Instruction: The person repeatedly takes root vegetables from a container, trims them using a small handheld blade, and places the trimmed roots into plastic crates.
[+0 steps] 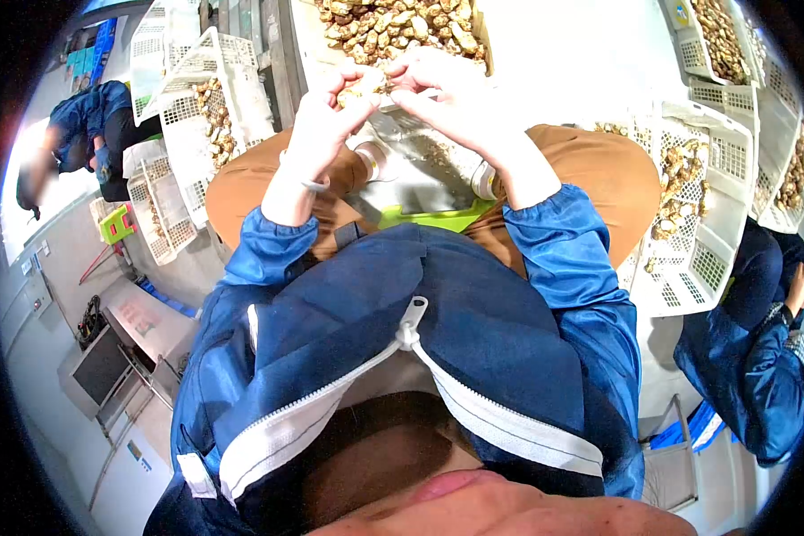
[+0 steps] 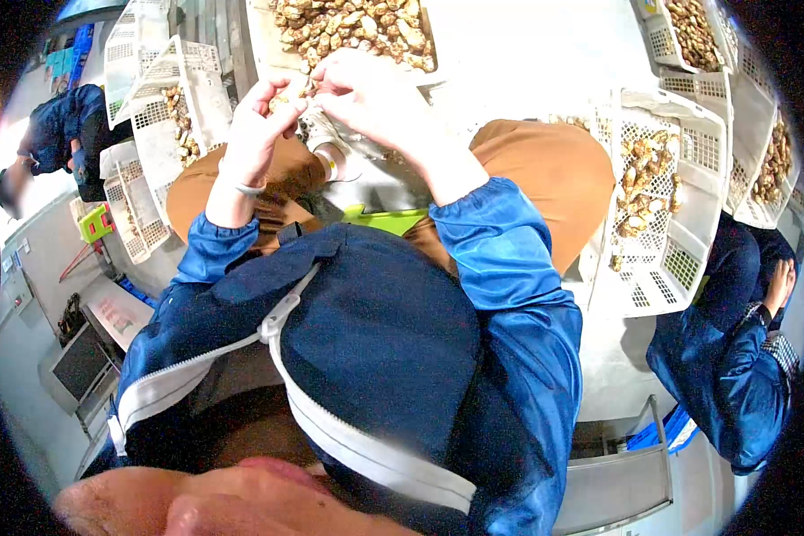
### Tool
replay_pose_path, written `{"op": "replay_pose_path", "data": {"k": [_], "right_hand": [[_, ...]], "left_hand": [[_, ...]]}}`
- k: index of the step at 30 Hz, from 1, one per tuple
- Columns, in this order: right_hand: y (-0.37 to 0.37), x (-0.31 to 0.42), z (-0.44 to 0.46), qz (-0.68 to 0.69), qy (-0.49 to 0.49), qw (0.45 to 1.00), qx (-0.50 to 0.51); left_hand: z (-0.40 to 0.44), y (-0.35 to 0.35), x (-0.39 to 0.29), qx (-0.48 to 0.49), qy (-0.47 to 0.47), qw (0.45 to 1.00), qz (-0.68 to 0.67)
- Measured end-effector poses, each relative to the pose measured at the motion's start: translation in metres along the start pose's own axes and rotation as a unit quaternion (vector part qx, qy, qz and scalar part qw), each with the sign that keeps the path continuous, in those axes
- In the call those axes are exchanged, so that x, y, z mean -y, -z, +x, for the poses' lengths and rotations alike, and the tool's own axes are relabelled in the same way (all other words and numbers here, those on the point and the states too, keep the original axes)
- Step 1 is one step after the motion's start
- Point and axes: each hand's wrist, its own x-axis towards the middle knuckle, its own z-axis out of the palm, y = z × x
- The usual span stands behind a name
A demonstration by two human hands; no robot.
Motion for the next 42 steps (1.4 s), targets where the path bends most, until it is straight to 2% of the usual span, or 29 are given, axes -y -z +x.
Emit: {"op": "replay_pose_path", "data": {"k": [2,3,6,10,11,12,14,17,18,20,21,24,25,28,30,32,35,38,39,42], "right_hand": [[0.000,0.005,-0.001,0.025,0.015,0.999,0.015],[0.001,0.017,-0.003,0.070,-0.052,0.996,0.015],[-0.002,0.016,-0.004,0.120,-0.063,0.991,0.002],[0.003,0.020,-0.003,0.079,-0.056,0.995,0.017],[0.004,0.018,0.000,0.142,-0.112,0.983,0.020],[0.012,0.026,0.000,0.188,-0.197,0.962,0.026],[0.012,0.025,0.000,0.171,-0.189,0.967,0.031],[0.001,0.010,0.001,0.053,0.041,0.998,-0.007],[0.005,0.013,0.000,0.096,-0.052,0.994,0.007],[0.014,0.020,0.001,0.180,-0.234,0.955,0.035],[0.014,0.016,0.001,0.209,-0.248,0.945,0.033],[0.001,0.011,0.001,0.132,-0.085,0.987,0.015],[-0.001,0.012,-0.001,0.066,-0.037,0.997,0.011],[0.001,0.015,-0.001,0.104,-0.103,0.989,-0.021],[0.010,0.018,0.003,0.213,-0.196,0.957,0.000],[0.009,0.022,0.003,0.231,-0.208,0.951,-0.007],[0.000,0.011,0.000,0.082,-0.034,0.996,0.018],[0.006,0.026,0.001,0.204,-0.176,0.963,0.023],[0.005,0.025,0.000,0.217,-0.173,0.961,0.022],[0.003,0.017,0.001,0.253,-0.163,0.953,0.021]], "left_hand": [[-0.008,-0.005,-0.004,0.002,-0.044,0.999,0.008],[-0.010,-0.006,-0.006,0.002,-0.067,0.998,0.011],[-0.016,-0.003,-0.013,0.016,-0.061,0.998,0.029],[-0.016,-0.004,-0.014,0.011,-0.082,0.992,0.097],[-0.014,-0.002,-0.010,0.024,-0.128,0.989,0.068],[-0.015,-0.003,-0.010,0.023,-0.122,0.990,0.072],[-0.015,-0.004,-0.012,0.021,-0.114,0.990,0.081],[-0.011,-0.005,-0.009,0.000,-0.187,0.967,0.172],[-0.010,-0.004,-0.009,-0.001,-0.202,0.958,0.206],[-0.012,-0.006,-0.002,-0.019,-0.183,0.967,0.175],[-0.013,-0.005,-0.002,-0.019,-0.170,0.971,0.169],[-0.015,-0.007,-0.012,-0.020,-0.169,0.962,0.214],[-0.017,-0.009,-0.015,-0.019,-0.174,0.955,0.240],[-0.019,-0.014,-0.013,0.013,-0.163,0.984,0.076],[-0.021,-0.003,-0.017,0.048,-0.048,0.998,-0.020],[-0.025,-0.006,-0.025,0.027,-0.037,0.999,0.003],[-0.020,-0.014,-0.018,-0.003,-0.157,0.987,0.030],[-0.020,-0.006,-0.017,0.019,-0.152,0.978,0.140],[-0.020,-0.005,-0.020,0.038,-0.116,0.987,0.103],[-0.018,-0.007,-0.015,0.043,-0.166,0.981,0.091]]}}
